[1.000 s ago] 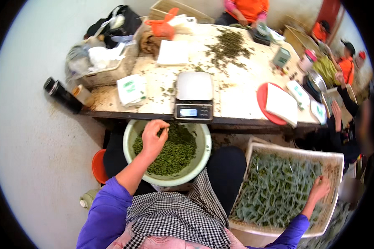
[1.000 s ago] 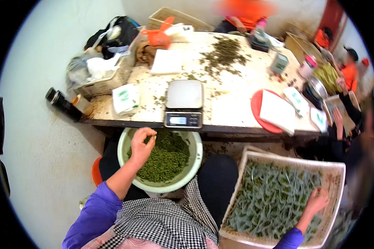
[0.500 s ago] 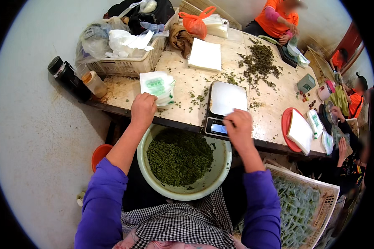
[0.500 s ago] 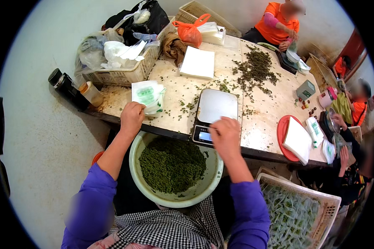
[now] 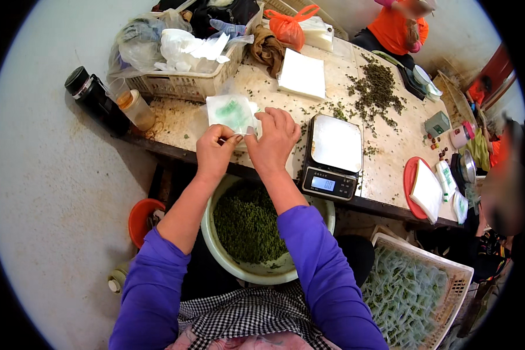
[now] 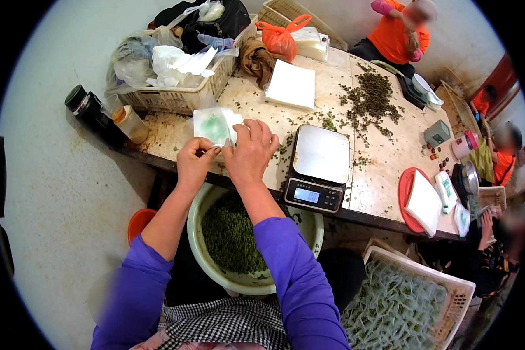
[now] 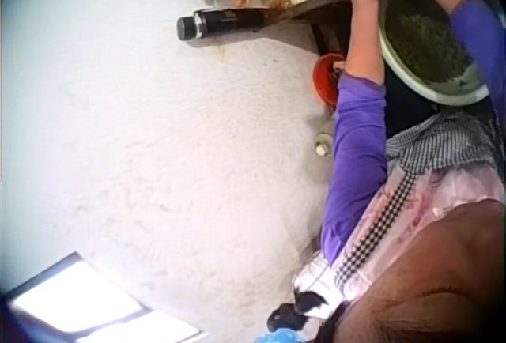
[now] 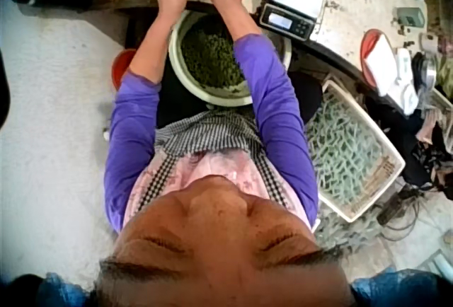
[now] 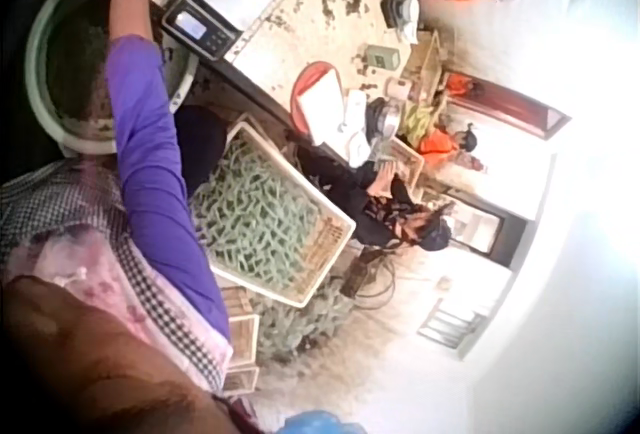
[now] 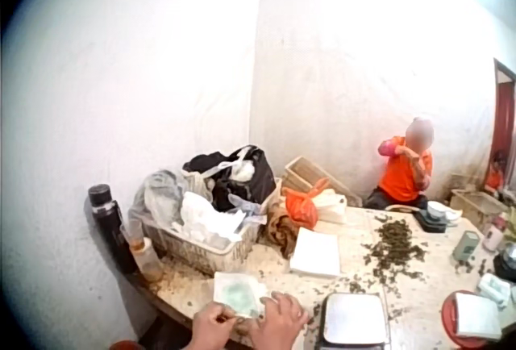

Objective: The person scoops green tea leaves from a large bowl into small transparent packets, weighs each packet on a digital scale, and places the filled packets into a white basket. The process is repeated continuously throughout the clip.

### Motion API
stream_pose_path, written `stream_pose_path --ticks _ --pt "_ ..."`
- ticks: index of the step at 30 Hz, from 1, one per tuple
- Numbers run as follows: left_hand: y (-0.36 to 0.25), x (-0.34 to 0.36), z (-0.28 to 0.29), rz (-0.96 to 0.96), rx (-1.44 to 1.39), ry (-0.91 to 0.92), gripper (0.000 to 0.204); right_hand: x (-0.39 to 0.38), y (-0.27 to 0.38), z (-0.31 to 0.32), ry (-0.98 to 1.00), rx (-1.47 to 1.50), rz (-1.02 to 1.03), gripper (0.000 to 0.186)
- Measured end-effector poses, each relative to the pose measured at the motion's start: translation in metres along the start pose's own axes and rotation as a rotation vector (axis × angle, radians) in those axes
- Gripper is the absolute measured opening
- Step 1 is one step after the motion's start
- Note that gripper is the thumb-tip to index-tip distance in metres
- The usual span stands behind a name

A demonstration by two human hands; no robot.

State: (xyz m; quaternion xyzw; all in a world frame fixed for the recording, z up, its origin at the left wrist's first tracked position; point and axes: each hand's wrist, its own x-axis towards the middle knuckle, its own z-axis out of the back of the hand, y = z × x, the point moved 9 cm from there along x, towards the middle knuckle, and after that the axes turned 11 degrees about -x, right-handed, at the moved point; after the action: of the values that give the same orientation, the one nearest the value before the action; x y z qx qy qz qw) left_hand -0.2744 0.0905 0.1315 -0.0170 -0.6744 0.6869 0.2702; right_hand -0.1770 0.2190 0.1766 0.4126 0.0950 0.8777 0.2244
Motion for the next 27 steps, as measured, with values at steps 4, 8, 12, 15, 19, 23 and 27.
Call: stream_pose_path --ticks 4,8,12,15,19,23,27 --pt "-0.049 -0.036 -0.024 -0.144 -0.084 0.042 0.013 -0.017 -0.016 0.026 0.103 0.408 -0.296 0.035" --pt "-0.075 -0.086 -0.035 -0.227 0.019 0.017 0.017 -0.063 -0.040 0.030 0.278 0.537 -0.445 0.021" --pt "-0.088 -0.151 -0.049 -0.440 0.174 0.089 0.022 -0.130 -0.067 0.050 0.284 0.645 -0.641 0.012" --pt "-0.082 -0.200 -0.064 -0.442 0.193 0.293 0.019 -0.188 -0.086 0.059 0.370 0.648 -0.760 0.011" --pt "-0.110 -0.240 -0.080 -0.710 0.601 0.536 0.024 -0.244 -0.099 0.061 0.513 0.454 -0.616 0.009" --pt "-0.094 -0.262 -0.061 -0.589 0.589 0.763 0.023 -0.282 -0.088 0.063 1.008 0.665 -0.641 0.010" --pt "-0.068 -0.258 -0.033 -0.417 0.534 0.731 0.016 -0.285 -0.072 0.055 1.261 1.078 -0.751 0.029"
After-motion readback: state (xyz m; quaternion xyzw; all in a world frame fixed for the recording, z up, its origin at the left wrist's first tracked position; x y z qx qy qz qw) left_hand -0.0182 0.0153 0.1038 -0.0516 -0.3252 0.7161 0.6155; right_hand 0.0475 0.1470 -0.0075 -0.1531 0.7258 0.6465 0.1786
